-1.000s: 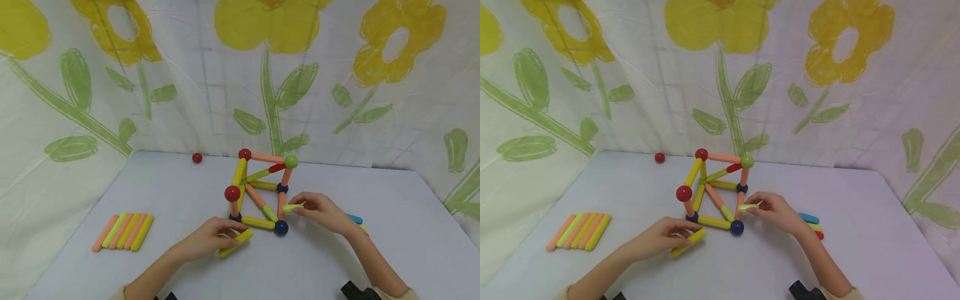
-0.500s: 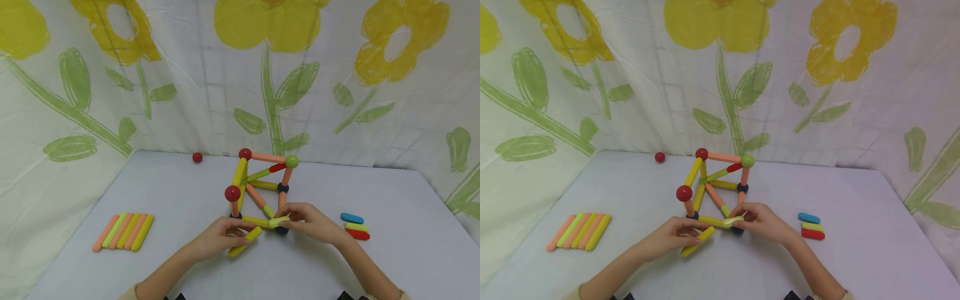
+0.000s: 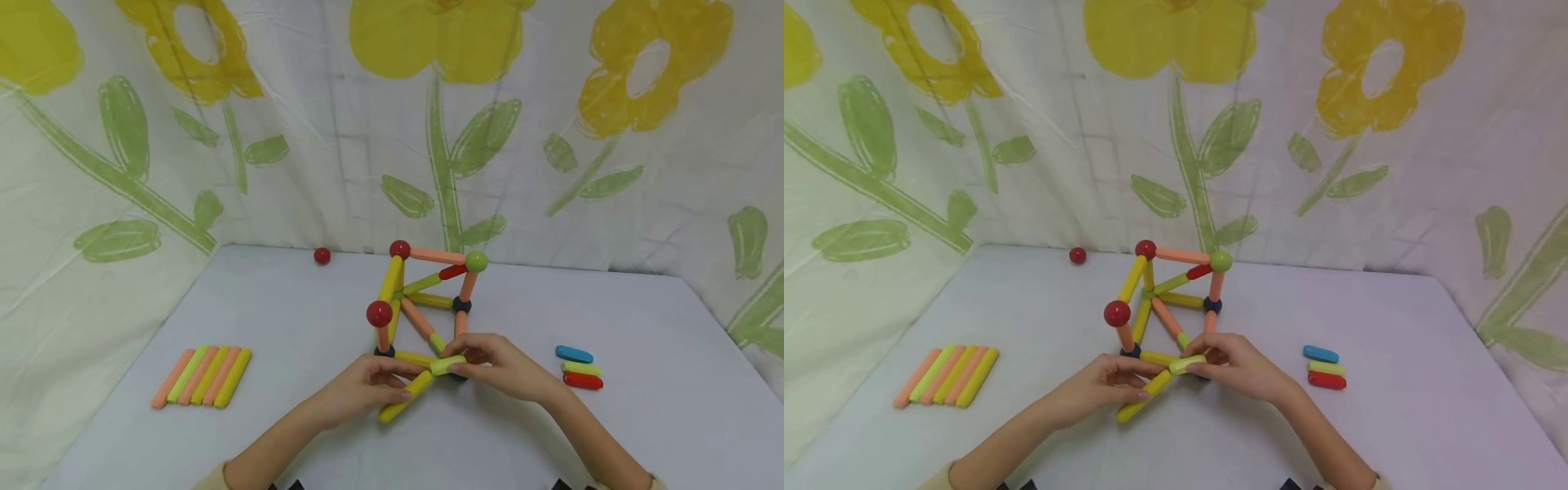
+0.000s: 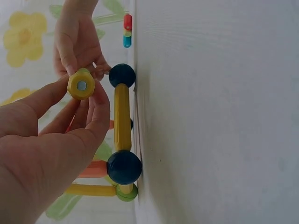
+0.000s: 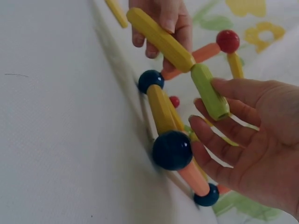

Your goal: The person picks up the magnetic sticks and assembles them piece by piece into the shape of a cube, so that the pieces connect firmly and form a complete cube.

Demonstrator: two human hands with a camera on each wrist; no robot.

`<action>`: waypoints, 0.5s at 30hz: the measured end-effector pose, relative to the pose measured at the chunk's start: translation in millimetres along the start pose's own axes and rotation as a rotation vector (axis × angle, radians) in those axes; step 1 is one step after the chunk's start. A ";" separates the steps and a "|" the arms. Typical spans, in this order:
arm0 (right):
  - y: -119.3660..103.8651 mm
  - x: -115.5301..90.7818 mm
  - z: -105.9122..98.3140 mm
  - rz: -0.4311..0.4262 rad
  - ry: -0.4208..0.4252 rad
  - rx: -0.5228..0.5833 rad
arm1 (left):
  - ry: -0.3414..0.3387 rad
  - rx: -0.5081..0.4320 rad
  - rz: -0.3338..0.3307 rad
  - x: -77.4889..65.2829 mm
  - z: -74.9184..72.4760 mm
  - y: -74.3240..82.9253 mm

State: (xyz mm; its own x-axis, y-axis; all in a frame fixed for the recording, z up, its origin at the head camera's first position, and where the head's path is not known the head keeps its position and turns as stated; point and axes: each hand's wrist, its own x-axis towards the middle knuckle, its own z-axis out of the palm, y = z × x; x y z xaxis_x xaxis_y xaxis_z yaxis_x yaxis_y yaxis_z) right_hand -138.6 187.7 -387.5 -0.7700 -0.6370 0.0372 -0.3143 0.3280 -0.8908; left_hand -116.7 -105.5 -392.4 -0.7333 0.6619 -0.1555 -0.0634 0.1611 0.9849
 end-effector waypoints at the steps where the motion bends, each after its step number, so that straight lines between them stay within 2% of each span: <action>1: -0.1 0.0 0.3 0.001 -0.002 0.002 | -0.005 -0.010 0.000 -0.1 0.5 0.2; 11: -7.0 -2.1 3.0 -0.027 -0.062 -0.036 | 0.008 -0.042 0.003 1.8 0.9 -1.4; 15: -7.5 -1.5 4.4 0.026 -0.019 0.063 | 0.018 -0.054 -0.014 1.9 2.0 -1.2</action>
State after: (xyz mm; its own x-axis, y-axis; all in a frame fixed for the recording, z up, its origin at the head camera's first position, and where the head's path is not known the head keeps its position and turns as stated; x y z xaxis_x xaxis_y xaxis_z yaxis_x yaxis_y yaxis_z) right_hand -132.6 183.2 -382.9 -0.7665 -0.6423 0.0055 -0.2584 0.3004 -0.9182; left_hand -116.6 -103.0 -394.0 -0.7440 0.6467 -0.1683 -0.1100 0.1299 0.9854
